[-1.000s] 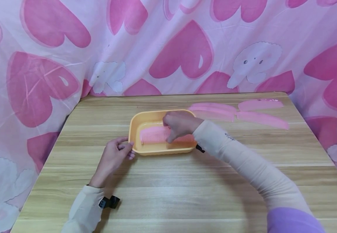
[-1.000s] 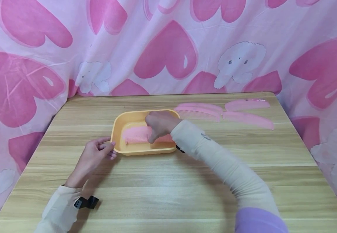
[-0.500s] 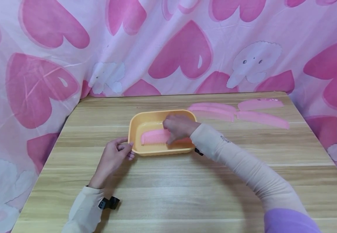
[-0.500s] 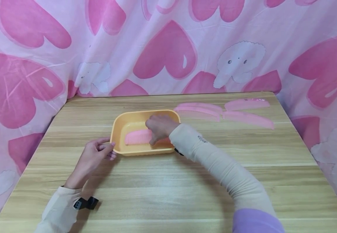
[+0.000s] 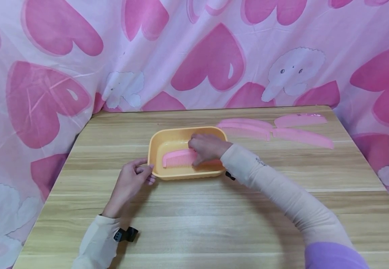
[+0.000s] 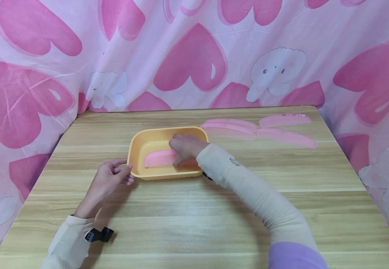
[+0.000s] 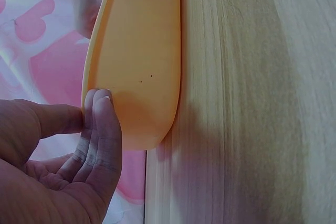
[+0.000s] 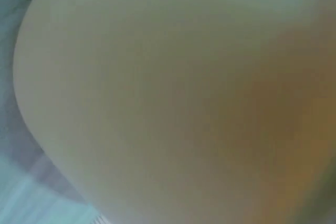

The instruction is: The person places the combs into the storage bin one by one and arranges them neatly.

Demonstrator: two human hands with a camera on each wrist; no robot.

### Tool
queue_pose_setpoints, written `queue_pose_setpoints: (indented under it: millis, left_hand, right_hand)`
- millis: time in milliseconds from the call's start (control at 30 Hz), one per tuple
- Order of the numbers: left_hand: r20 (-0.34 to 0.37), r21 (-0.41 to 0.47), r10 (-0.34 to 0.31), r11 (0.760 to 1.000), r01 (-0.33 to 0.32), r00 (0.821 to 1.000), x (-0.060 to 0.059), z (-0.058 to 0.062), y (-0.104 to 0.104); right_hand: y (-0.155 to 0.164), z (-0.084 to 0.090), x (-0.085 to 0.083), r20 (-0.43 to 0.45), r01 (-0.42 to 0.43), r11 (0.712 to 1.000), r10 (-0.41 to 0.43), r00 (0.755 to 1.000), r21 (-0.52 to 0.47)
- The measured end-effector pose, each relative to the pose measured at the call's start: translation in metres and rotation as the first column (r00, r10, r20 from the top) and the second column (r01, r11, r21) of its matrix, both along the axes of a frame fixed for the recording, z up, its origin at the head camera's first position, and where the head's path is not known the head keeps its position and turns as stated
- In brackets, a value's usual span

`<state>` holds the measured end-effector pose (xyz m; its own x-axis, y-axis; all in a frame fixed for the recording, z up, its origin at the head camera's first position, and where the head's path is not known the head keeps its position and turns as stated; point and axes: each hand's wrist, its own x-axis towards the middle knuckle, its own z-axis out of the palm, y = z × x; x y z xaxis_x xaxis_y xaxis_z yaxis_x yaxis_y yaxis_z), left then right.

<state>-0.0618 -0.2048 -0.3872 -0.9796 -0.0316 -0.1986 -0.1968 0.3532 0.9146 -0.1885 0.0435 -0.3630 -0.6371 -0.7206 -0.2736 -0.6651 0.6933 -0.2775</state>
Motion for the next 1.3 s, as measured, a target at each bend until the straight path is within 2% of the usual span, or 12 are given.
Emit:
queue_pose_setpoints:
  millis: [133, 333, 567, 733, 867, 1067, 1200, 1300]
  left_hand:
    - [-0.008, 0.017, 0.0, 1.0, 0.0, 1.0, 0.001, 0.001, 0.0]
    - [-0.012, 0.044, -0.001, 0.999, 0.002, 1.0, 0.001, 0.002, 0.001]
    - [-0.017, 0.049, -0.007, 0.999, 0.008, 1.0, 0.0, 0.001, 0.0]
    - [-0.016, 0.045, -0.005, 0.999, 0.006, 1.0, 0.0, 0.001, 0.0]
    - [-0.012, 0.042, -0.008, 0.999, 0.008, 1.0, 0.0, 0.001, 0.0]
    - [-0.015, 0.038, -0.013, 0.999, 0.014, 1.0, 0.001, 0.002, 0.0]
    - [-0.023, 0.041, -0.016, 0.999, 0.017, 1.0, 0.001, 0.002, 0.0]
    - [-0.028, 0.038, -0.017, 0.999, 0.018, 0.999, 0.001, 0.002, 0.0]
  right_hand:
    - [0.006, 0.007, -0.001, 0.004, 0.011, 0.999, -0.011, 1.0, -0.035]
    - [0.022, 0.03, -0.003, 0.02, 0.06, 0.991, -0.057, 0.998, -0.12]
    - [0.05, 0.058, -0.011, -0.022, 0.079, 0.975, -0.085, 0.996, -0.206]
    - [0.074, 0.067, -0.019, -0.027, 0.114, 0.964, -0.124, 0.992, -0.24]
    - [0.093, 0.065, -0.026, -0.03, 0.174, 0.962, -0.184, 0.983, -0.209]
    - [0.123, 0.05, -0.037, -0.008, 0.261, 0.949, -0.266, 0.964, -0.177]
    - [0.141, 0.038, -0.041, 0.014, 0.297, 0.94, -0.299, 0.954, -0.169]
    - [0.151, 0.031, -0.044, 0.007, 0.29, 0.94, -0.294, 0.956, -0.178]
